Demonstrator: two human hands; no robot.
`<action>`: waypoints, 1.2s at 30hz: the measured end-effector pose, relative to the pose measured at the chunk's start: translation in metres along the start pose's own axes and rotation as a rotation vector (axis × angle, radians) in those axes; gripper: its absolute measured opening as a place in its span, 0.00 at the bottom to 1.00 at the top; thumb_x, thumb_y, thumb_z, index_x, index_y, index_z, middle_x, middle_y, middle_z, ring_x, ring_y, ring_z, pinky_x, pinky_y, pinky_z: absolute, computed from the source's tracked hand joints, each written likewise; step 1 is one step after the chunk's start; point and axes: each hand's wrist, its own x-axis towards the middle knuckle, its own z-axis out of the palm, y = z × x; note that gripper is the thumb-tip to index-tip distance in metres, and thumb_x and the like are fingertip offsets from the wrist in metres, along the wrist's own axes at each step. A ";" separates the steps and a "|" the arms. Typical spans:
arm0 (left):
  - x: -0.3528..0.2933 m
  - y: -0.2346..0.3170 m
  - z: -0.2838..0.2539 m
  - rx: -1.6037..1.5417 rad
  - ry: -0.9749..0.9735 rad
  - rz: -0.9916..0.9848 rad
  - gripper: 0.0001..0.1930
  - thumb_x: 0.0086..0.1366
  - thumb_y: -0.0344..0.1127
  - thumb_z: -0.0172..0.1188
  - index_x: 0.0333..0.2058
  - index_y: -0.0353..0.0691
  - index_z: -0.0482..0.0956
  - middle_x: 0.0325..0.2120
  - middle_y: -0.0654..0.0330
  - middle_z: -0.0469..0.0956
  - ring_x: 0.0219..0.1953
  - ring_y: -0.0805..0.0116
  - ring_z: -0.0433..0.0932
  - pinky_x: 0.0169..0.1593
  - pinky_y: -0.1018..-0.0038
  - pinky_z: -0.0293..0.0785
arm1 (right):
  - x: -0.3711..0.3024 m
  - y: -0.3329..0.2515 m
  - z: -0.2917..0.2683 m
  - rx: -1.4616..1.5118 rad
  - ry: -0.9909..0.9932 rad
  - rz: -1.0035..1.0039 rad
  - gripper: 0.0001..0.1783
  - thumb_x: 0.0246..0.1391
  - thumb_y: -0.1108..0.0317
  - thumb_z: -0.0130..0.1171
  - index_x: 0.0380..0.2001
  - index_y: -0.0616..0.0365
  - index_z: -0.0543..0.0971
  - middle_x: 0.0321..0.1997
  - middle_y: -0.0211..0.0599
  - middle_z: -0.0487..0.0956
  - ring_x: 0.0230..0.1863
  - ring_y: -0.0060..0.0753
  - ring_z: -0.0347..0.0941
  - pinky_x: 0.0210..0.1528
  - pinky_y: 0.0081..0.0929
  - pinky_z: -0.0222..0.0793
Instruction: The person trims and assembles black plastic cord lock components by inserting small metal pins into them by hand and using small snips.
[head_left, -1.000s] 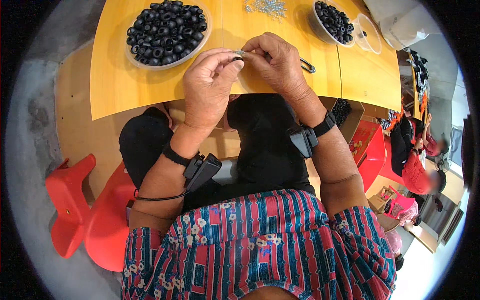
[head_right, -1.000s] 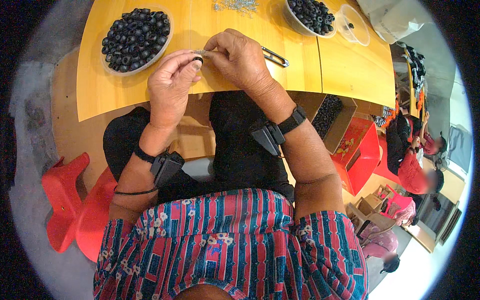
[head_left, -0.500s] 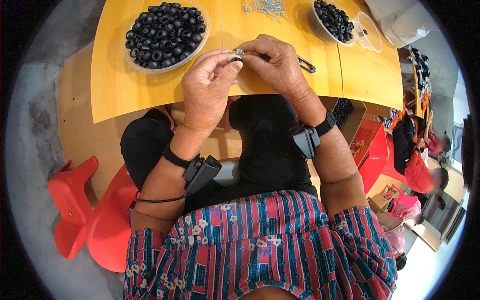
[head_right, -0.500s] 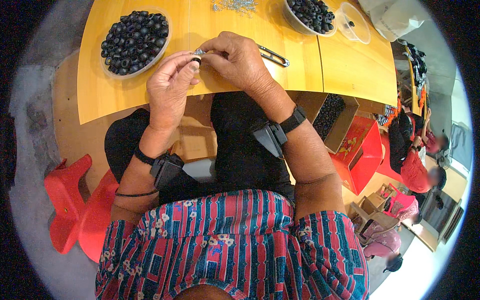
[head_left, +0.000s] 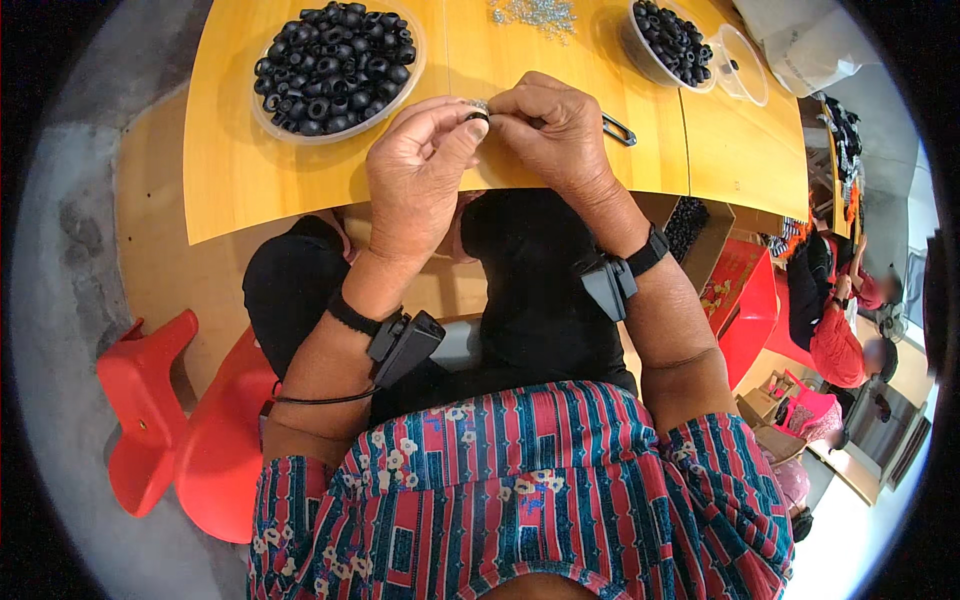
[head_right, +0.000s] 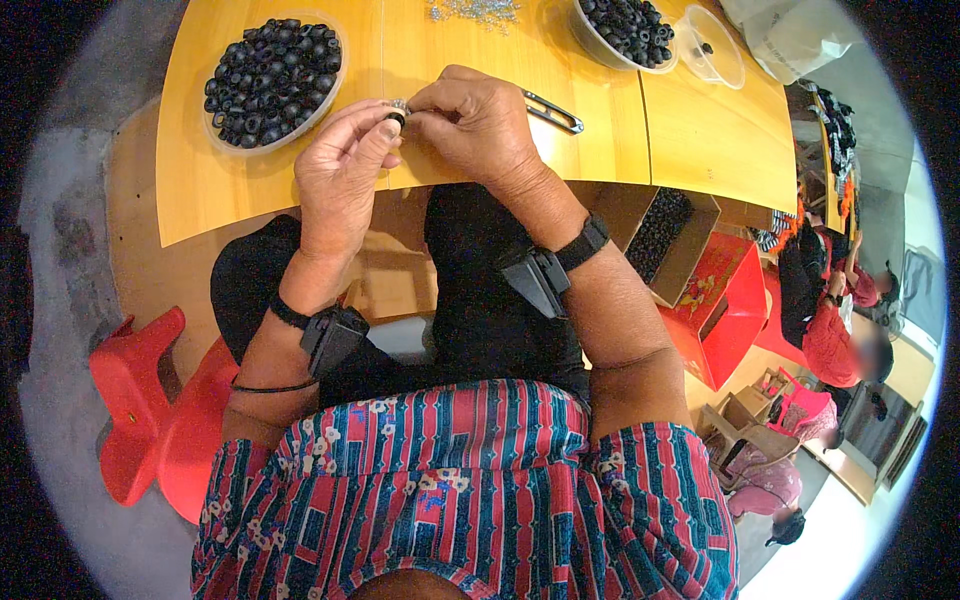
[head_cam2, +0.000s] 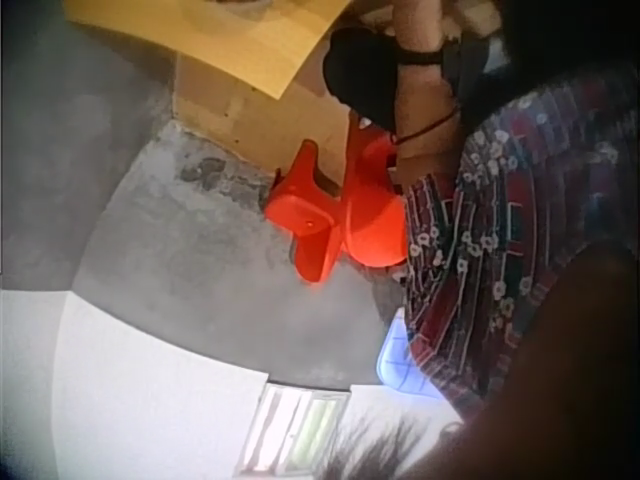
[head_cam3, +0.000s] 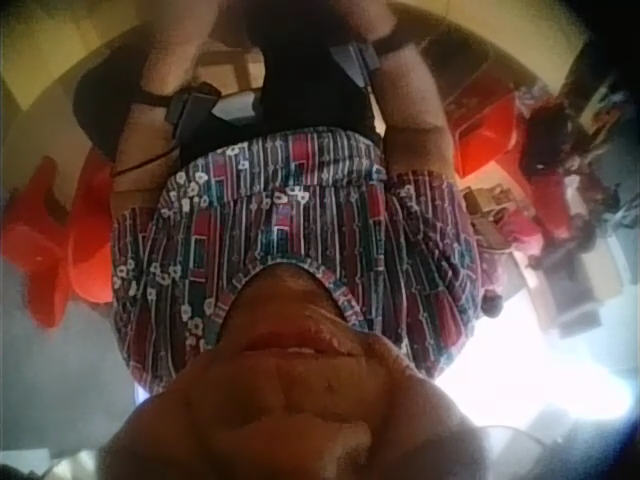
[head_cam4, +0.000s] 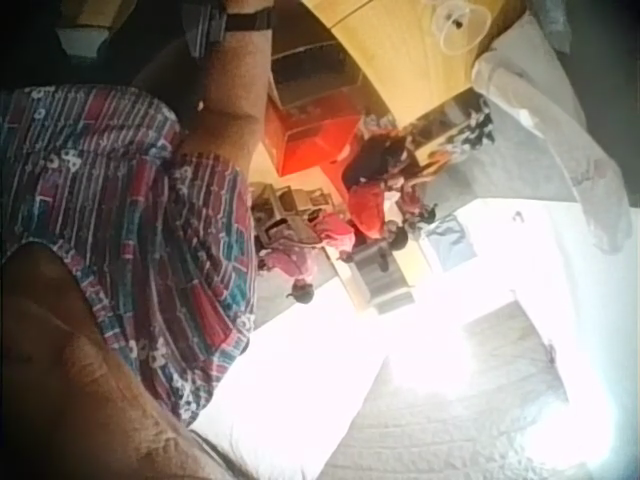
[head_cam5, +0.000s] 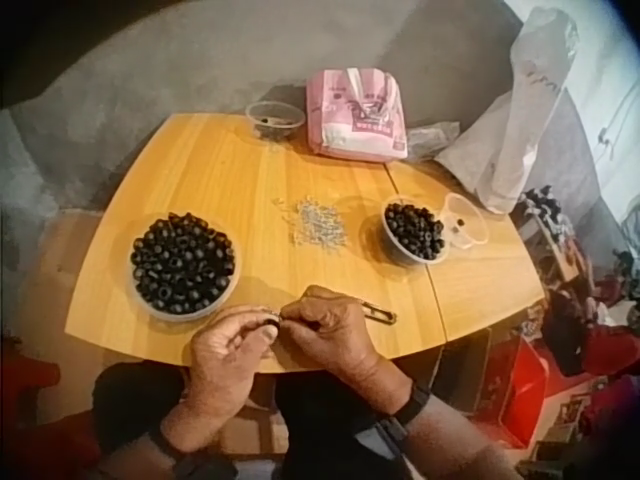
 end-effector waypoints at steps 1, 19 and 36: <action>0.000 0.000 0.000 0.006 -0.004 0.007 0.09 0.58 0.28 0.61 0.34 0.27 0.77 0.38 0.58 0.74 0.29 0.79 0.74 0.32 0.83 0.75 | 0.000 0.000 -0.001 0.000 0.001 0.000 0.04 0.40 0.72 0.62 0.24 0.57 0.81 0.19 0.34 0.73 0.22 0.29 0.71 0.26 0.24 0.67; -0.001 -0.003 -0.004 0.129 -0.066 0.021 0.10 0.60 0.30 0.59 0.39 0.30 0.77 0.42 0.60 0.73 0.33 0.79 0.73 0.34 0.84 0.73 | -0.001 0.002 0.001 -0.081 -0.029 -0.067 0.05 0.47 0.70 0.57 0.27 0.61 0.78 0.24 0.44 0.75 0.28 0.46 0.74 0.31 0.33 0.70; -0.001 0.003 -0.002 0.084 -0.031 -0.023 0.09 0.57 0.28 0.62 0.34 0.29 0.77 0.39 0.58 0.73 0.29 0.80 0.74 0.31 0.84 0.74 | -0.001 -0.005 -0.002 -0.167 0.060 -0.065 0.06 0.40 0.72 0.62 0.27 0.56 0.80 0.19 0.37 0.73 0.22 0.38 0.72 0.26 0.28 0.69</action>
